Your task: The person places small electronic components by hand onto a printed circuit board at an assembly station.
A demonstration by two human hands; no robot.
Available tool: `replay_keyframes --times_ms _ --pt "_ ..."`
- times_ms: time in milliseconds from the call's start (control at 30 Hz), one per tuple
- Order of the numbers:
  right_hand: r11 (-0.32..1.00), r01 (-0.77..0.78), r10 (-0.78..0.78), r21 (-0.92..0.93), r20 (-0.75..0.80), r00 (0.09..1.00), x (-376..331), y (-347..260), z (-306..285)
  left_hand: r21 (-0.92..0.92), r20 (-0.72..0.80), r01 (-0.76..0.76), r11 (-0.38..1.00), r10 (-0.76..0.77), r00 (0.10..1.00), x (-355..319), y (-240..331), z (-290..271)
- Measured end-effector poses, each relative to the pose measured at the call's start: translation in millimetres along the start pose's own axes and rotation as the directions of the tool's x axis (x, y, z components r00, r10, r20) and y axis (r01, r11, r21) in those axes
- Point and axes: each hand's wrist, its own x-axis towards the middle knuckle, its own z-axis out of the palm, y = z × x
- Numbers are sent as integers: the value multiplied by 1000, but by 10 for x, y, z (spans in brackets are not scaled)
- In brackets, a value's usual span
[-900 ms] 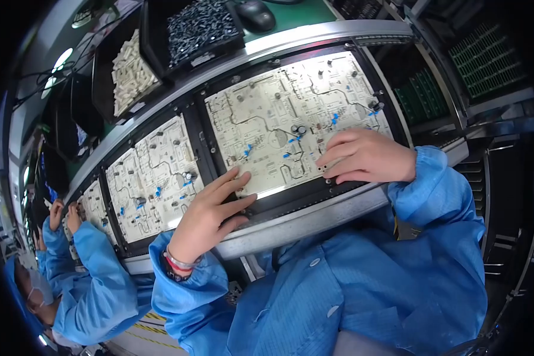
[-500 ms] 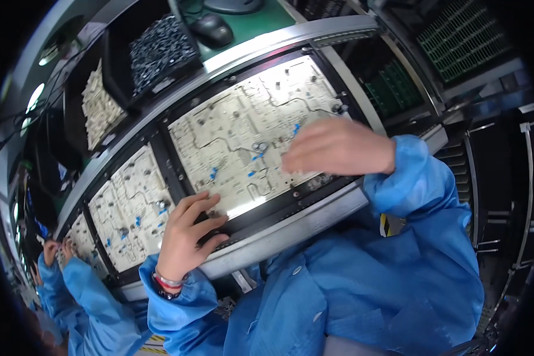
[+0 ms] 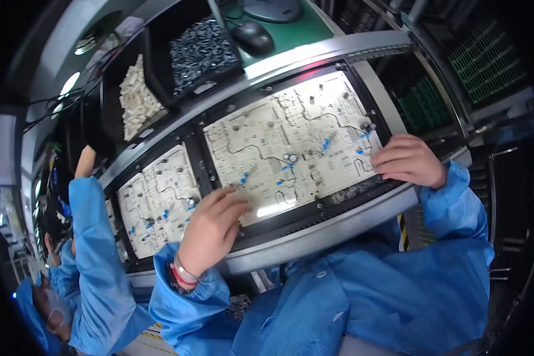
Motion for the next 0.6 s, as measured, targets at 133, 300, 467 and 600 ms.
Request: replay_keyframes --times_ms 133,300,467,600 --pt "982 -4 -10 -187 -76 997 17 -99 68 147 -182 -36 988 63 981 390 -247 -129" --pt "982 -65 62 -178 -21 998 478 -315 -216 483 -321 119 867 49 946 590 -976 85" --pt "972 5 -80 -236 -308 948 1437 -49 103 329 -343 148 932 -28 939 630 -884 67" --pt "729 -75 -126 -681 -240 962 2083 465 738 206 -349 84 975 -7 937 692 -828 -39"
